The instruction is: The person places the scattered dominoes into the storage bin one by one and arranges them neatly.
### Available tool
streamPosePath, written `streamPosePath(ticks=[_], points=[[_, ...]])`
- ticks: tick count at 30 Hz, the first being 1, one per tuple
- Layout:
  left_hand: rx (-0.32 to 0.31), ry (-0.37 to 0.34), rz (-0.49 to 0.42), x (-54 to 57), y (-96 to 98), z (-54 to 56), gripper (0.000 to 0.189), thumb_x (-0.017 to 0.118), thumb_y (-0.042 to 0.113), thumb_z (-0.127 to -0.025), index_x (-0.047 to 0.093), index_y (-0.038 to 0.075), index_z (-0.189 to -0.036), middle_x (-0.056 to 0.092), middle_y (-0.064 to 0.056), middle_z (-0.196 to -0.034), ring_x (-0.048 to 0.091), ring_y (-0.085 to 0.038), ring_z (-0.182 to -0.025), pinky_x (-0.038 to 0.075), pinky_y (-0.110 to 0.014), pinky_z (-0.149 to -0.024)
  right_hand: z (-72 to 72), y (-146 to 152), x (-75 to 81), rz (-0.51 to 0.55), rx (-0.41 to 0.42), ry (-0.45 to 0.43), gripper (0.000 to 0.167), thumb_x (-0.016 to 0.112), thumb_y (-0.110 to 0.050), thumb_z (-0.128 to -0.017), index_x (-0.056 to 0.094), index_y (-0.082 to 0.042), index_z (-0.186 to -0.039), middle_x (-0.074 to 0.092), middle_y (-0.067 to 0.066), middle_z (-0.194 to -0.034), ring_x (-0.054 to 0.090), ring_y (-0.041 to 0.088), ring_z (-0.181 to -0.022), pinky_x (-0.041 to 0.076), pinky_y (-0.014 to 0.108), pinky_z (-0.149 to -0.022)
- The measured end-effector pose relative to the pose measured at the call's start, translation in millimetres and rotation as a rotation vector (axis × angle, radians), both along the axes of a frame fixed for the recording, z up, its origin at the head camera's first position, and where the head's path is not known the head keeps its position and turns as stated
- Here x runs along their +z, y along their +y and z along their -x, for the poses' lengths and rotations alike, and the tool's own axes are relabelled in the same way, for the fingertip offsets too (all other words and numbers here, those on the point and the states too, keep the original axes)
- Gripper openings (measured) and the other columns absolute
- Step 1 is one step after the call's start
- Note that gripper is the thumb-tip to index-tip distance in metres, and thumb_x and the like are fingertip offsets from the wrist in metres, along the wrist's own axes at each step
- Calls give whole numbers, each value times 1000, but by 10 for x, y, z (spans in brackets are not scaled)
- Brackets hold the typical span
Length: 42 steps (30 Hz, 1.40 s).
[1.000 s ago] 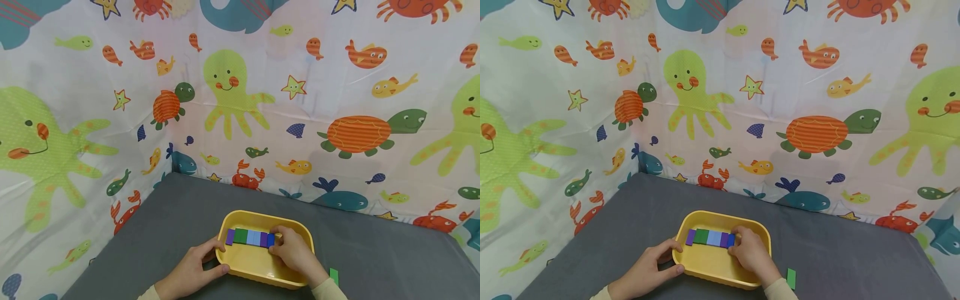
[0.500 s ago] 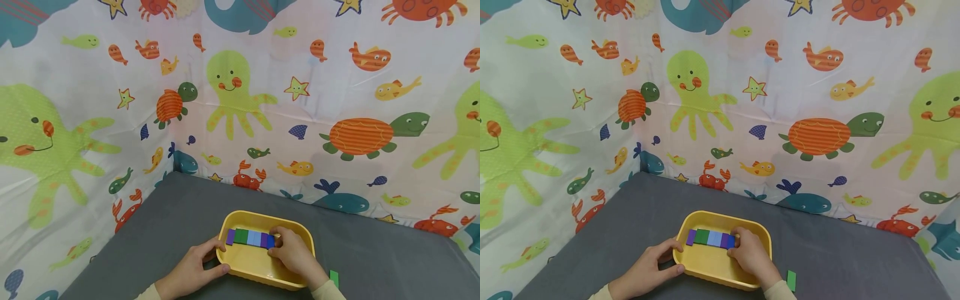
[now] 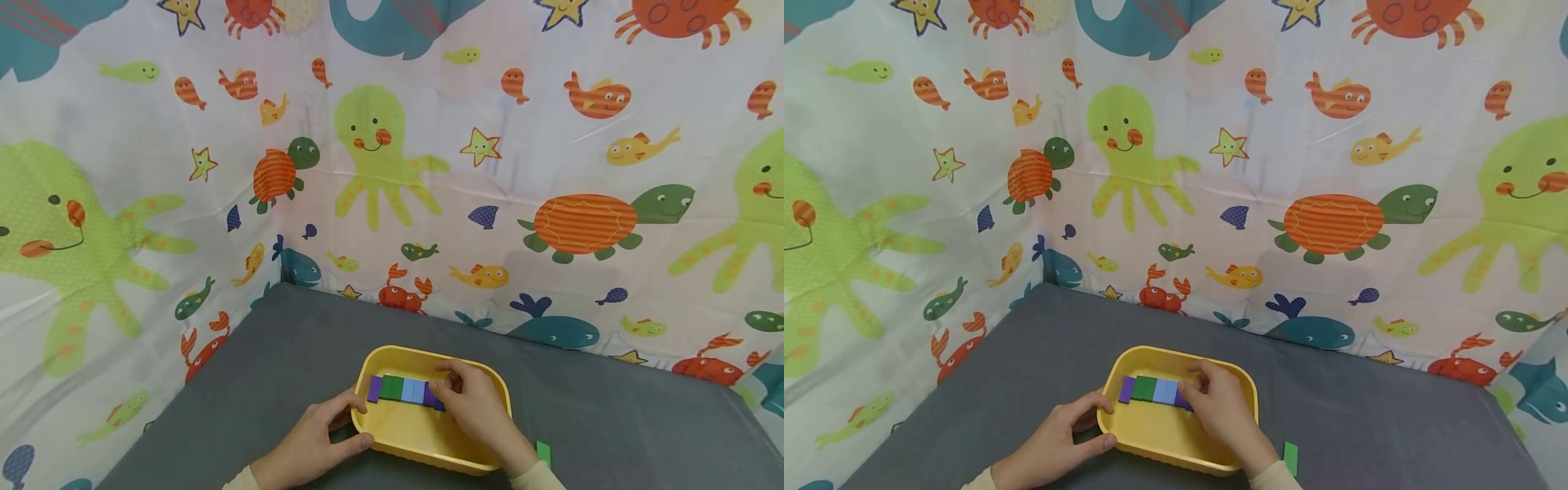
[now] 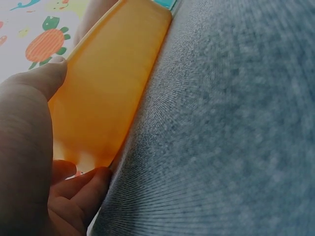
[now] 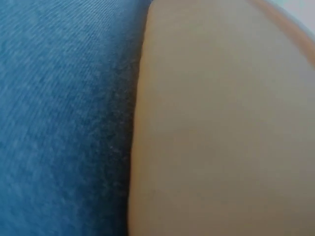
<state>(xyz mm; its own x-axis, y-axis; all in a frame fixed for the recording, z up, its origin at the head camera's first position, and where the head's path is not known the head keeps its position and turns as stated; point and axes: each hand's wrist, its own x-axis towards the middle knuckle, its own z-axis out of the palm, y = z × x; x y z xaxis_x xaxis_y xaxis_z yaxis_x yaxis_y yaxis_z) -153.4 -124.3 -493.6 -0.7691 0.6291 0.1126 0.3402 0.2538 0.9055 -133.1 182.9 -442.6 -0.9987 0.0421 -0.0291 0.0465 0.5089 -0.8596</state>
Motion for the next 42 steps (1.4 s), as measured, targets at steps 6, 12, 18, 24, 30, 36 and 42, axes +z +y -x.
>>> streamPosePath(ticks=[6, 12, 18, 24, 30, 36, 42], points=[[-8, -14, -18, 40, -1, -23, 27, 76, 34, -106, 63, 20, -125, 62, -11, -153, 59, -28, -142, 56, -44, -108, -68, 85, 87, 198, 38, 14, 32, 77, -20, -105, 72, -5, -133, 65, 15, -87, 60, 26, -59, 53, 29, -52], [-19, -9, -29, 48, -11, -17, 26, 75, 32, -107, 63, 18, -125, 54, -20, -161, 54, -35, -146, 56, -43, -108, -204, 265, 171, 317, 110, 12, 39, 75, -20, -107, 67, -5, -142, 65, 22, -96, 63, 29, -62, 61, 35, -57], [-16, -13, -12, 19, -25, -5, 26, 75, 35, -107, 63, 21, -125, 59, -16, -157, 58, -29, -143, 56, -40, -108, -323, 420, 249, 381, 147, 8, 47, 72, -22, -109, 59, 0, -148, 65, 25, -94, 62, 31, -60, 63, 38, -57], [-28, -15, -15, -27, -19, 6, 25, 75, 36, -107, 63, 24, -125, 57, -17, -159, 58, -29, -144, 56, -38, -108, -398, 536, 275, 365, 90, -5, 49, 73, -26, -108, 58, -1, -148, 64, 20, -84, 59, 29, -53, 59, 36, -48], [-22, -13, 4, -38, -16, 4, 26, 75, 38, -107, 63, 24, -125, 54, -19, -162, 55, -32, -146, 56, -40, -108, -446, 654, 269, 313, 14, -24, 46, 73, -24, -108, 60, -5, -148, 63, 21, -79, 57, 30, -52, 55, 37, -44], [-23, 13, -11, -40, -25, 20, 26, 75, 36, -107, 63, 24, -126, 52, -18, -164, 53, -31, -147, 55, -40, -109, -536, 840, 200, 305, -54, -57, 50, 72, -25, -109, 56, -6, -152, 62, 19, -78, 55, 31, -50, 53, 36, -42], [-34, 13, -36, -61, -33, 38, 24, 75, 34, -107, 63, 24, -125, 49, -19, -166, 53, -32, -148, 55, -39, -109, -597, 1066, 37, 274, 12, -191, 64, 69, -30, -110, 43, 0, -160, 61, 15, -76, 55, 27, -52, 53, 36, -46]])
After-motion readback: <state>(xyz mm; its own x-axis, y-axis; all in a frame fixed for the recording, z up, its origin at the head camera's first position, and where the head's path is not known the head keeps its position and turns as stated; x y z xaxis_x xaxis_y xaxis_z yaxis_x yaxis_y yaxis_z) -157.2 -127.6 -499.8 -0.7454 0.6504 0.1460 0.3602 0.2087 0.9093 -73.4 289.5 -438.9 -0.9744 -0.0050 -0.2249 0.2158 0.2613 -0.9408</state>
